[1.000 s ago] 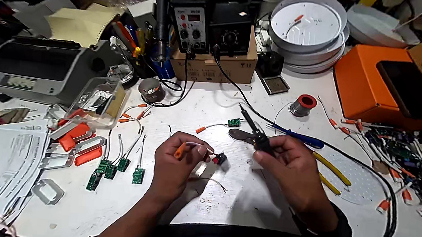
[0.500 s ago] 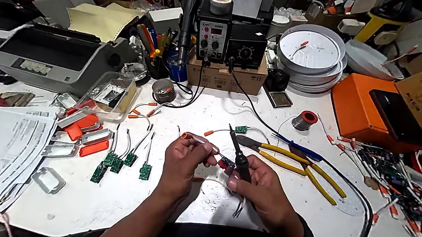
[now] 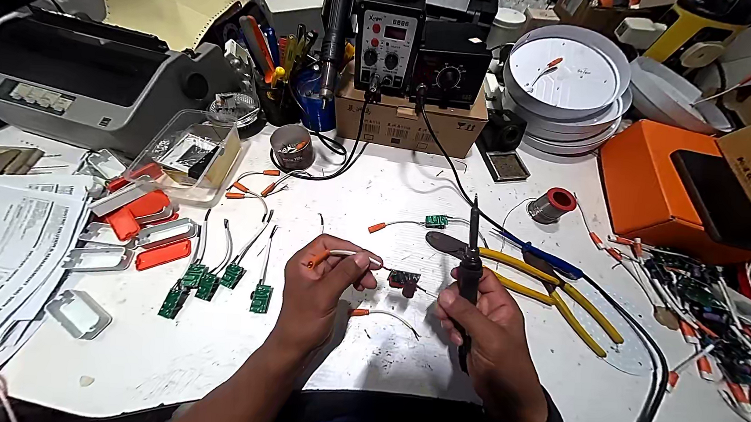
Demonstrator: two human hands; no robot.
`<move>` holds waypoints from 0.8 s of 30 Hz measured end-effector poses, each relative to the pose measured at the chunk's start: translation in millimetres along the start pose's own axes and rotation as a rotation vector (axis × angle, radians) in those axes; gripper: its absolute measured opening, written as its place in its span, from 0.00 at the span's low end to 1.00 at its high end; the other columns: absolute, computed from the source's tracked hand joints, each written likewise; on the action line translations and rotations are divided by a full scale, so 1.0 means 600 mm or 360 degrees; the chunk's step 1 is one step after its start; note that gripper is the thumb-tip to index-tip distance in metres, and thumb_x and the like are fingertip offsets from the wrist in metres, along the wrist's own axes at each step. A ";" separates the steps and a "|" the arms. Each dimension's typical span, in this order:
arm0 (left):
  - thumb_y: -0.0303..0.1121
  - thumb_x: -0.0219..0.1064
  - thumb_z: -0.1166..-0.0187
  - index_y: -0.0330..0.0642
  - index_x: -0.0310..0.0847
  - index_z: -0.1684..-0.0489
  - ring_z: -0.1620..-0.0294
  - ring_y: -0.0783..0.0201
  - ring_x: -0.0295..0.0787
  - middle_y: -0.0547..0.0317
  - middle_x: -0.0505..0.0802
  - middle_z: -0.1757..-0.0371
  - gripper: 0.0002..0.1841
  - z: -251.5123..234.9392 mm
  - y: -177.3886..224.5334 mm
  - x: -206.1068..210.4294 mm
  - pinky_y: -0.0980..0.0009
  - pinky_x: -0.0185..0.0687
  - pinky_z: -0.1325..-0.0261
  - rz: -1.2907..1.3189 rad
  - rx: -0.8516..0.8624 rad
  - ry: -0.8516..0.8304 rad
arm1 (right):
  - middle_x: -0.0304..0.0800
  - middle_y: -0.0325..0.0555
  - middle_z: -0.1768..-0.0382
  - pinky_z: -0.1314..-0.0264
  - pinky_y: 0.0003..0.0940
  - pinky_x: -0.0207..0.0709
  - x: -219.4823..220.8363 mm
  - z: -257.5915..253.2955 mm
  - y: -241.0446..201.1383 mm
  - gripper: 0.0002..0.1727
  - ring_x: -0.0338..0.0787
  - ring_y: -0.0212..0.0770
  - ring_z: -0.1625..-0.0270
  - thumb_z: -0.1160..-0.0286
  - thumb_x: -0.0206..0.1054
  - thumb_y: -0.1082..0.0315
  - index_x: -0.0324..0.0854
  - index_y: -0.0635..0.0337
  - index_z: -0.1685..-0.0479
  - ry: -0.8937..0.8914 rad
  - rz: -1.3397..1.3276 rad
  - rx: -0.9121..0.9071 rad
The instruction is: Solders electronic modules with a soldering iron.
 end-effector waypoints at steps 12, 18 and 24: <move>0.27 0.70 0.22 0.37 0.89 0.59 0.58 0.57 0.95 0.41 0.95 0.57 0.04 0.008 -0.060 0.015 0.63 0.92 0.48 0.0737 -0.0304 -0.0034 | 0.92 0.41 0.64 0.67 0.22 0.84 -0.015 0.018 -0.035 0.27 0.90 0.31 0.66 0.36 0.75 0.77 0.70 0.70 0.37 0.0022 0.0619 -0.0435; 0.26 0.70 0.22 0.37 0.88 0.58 0.57 0.58 0.95 0.42 0.95 0.56 0.03 -0.001 -0.050 0.011 0.64 0.91 0.47 0.0647 -0.0175 -0.0111 | 0.93 0.44 0.65 0.66 0.20 0.81 -0.028 0.007 -0.024 0.23 0.90 0.30 0.67 0.29 0.74 0.72 0.69 0.67 0.39 -0.0073 0.0320 -0.0291; 0.27 0.69 0.20 0.38 0.88 0.57 0.55 0.58 0.95 0.43 0.95 0.55 0.04 -0.008 -0.045 0.025 0.63 0.90 0.44 0.0595 -0.0133 -0.0186 | 0.96 0.50 0.54 0.64 0.21 0.82 -0.020 -0.004 -0.010 0.23 0.94 0.33 0.59 0.28 0.75 0.67 0.70 0.67 0.40 -0.0162 0.0397 -0.0167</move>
Point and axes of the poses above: each hand's wrist, its own z-axis away from the middle knuckle, its own x-axis out of the palm, y = z × x, the point moved 7 cm from there along -z, towards the middle knuckle
